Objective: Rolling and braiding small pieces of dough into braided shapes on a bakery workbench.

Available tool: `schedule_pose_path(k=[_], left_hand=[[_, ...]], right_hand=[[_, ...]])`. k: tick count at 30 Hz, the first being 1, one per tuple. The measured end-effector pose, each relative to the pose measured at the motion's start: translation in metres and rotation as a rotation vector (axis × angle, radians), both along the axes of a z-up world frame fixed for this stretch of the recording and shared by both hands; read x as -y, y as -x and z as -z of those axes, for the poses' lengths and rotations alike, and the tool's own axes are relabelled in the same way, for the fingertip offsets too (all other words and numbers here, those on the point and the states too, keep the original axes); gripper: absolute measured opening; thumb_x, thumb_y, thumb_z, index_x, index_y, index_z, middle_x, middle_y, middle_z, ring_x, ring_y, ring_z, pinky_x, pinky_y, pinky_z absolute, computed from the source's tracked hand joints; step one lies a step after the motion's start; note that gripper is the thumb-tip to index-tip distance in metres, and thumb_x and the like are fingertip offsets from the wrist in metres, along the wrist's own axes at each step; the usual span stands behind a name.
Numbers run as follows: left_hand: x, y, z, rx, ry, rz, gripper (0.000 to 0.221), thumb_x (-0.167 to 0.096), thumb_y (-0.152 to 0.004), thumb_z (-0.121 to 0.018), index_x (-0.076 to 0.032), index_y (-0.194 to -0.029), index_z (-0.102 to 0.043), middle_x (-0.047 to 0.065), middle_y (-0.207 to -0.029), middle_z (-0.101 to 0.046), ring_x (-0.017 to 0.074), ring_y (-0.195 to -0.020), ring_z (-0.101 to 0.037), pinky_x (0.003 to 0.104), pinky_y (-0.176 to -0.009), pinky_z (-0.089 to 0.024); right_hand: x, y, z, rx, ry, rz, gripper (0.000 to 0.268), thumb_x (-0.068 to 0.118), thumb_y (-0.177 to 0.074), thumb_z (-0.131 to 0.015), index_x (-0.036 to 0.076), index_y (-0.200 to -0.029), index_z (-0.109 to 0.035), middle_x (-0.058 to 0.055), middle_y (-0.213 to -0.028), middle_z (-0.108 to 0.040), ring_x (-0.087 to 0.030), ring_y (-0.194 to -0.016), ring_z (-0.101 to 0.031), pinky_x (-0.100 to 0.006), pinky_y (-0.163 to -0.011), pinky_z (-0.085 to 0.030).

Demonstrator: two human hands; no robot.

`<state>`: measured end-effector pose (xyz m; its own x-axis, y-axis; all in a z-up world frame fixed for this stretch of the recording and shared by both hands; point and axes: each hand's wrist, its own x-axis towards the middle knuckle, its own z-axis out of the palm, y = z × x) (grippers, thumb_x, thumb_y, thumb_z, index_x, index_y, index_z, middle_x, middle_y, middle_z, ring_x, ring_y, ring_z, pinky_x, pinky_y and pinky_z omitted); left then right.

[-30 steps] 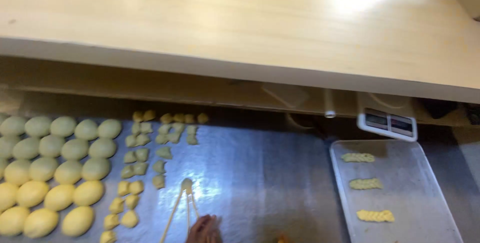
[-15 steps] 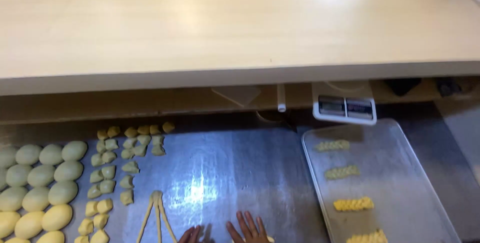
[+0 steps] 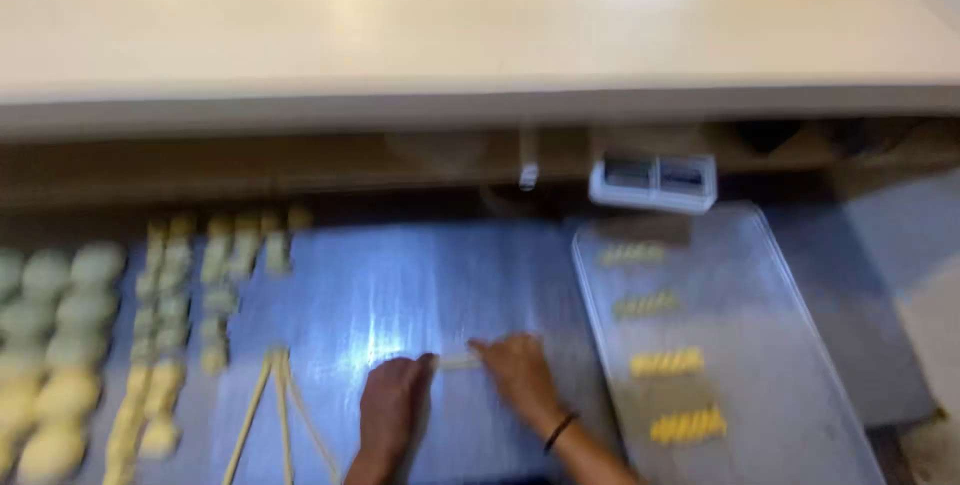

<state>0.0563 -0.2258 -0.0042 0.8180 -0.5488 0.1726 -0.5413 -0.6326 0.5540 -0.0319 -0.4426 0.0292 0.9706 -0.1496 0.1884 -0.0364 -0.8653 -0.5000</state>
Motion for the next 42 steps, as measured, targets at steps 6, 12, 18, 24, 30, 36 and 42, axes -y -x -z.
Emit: schedule_pose_path(k=[6,12,18,24,30,36,42], left_hand=[[-0.024,0.037,-0.003,0.058,-0.048,-0.031,0.034,-0.015,-0.092,-0.066,-0.008,-0.125,-0.07,0.024,-0.143,-0.053,0.0479,-0.135,-0.045,0.057,-0.111,-0.038],[0.019,0.064,-0.013,-0.208,-0.043,0.086,0.059,-0.019,-0.099,-0.05,0.004,-0.153,-0.041,0.034,-0.155,-0.038,0.0539,-0.146,-0.031,0.064,-0.119,-0.023],[0.007,0.065,-0.001,-0.147,-0.522,0.192,0.066,-0.043,-0.1,-0.042,-0.023,-0.162,-0.031,0.011,-0.168,-0.027,0.0433,-0.154,-0.018,0.074,-0.116,-0.008],[0.04,-0.031,0.0,-0.14,-0.432,0.081,0.06,-0.054,-0.103,-0.038,-0.027,-0.157,-0.041,0.009,-0.167,-0.032,0.0385,-0.154,-0.025,0.077,-0.115,-0.013],[-0.027,0.0,0.004,-0.21,-0.117,-0.003,0.062,-0.014,-0.086,-0.064,-0.026,-0.146,-0.059,0.004,-0.109,-0.065,0.0303,-0.104,-0.064,0.047,-0.088,-0.055],[-0.048,0.0,-0.069,-0.131,0.34,-0.253,0.065,-0.004,-0.087,-0.067,-0.022,-0.148,-0.058,0.003,-0.099,-0.067,0.0247,-0.092,-0.071,0.037,-0.08,-0.059],[-0.094,-0.033,-0.036,0.349,0.067,-0.336,0.044,-0.014,-0.096,-0.065,-0.018,-0.14,-0.066,0.002,-0.085,-0.067,0.0226,-0.095,-0.066,0.042,-0.087,-0.051]], right_hand=[[-0.014,0.041,0.036,-0.043,0.148,0.052,0.045,0.028,-0.084,-0.07,0.023,-0.129,-0.071,-0.008,-0.125,-0.065,-0.029,-0.114,-0.058,-0.048,-0.098,-0.043],[-0.056,0.032,0.028,-0.084,-0.089,-0.059,0.057,0.039,-0.105,-0.042,0.006,-0.151,-0.048,-0.026,-0.154,-0.045,-0.049,-0.14,-0.041,-0.061,-0.11,-0.03],[-0.049,0.035,0.047,-0.27,0.343,-0.124,0.067,0.056,-0.095,-0.048,0.024,-0.154,-0.047,-0.013,-0.161,-0.041,-0.046,-0.148,-0.032,-0.073,-0.113,-0.02],[0.015,-0.054,0.04,-0.117,0.152,-0.076,0.055,0.05,-0.103,-0.052,0.021,-0.151,-0.054,-0.011,-0.153,-0.052,-0.045,-0.142,-0.044,-0.064,-0.112,-0.035],[0.051,0.001,0.04,-0.229,0.33,-0.009,0.03,0.029,-0.085,-0.079,0.028,-0.114,-0.071,0.005,-0.108,-0.068,-0.023,-0.105,-0.068,-0.035,-0.092,-0.054],[-0.031,-0.102,-0.024,0.188,0.181,-0.123,0.009,0.015,-0.094,-0.076,0.023,-0.098,-0.076,0.0,-0.101,-0.072,-0.024,-0.098,-0.071,-0.035,-0.086,-0.055],[-0.096,-0.214,0.02,0.44,0.212,-0.25,0.011,0.006,-0.09,-0.076,0.015,-0.096,-0.079,-0.008,-0.11,-0.068,-0.032,-0.105,-0.065,-0.045,-0.093,-0.052]])
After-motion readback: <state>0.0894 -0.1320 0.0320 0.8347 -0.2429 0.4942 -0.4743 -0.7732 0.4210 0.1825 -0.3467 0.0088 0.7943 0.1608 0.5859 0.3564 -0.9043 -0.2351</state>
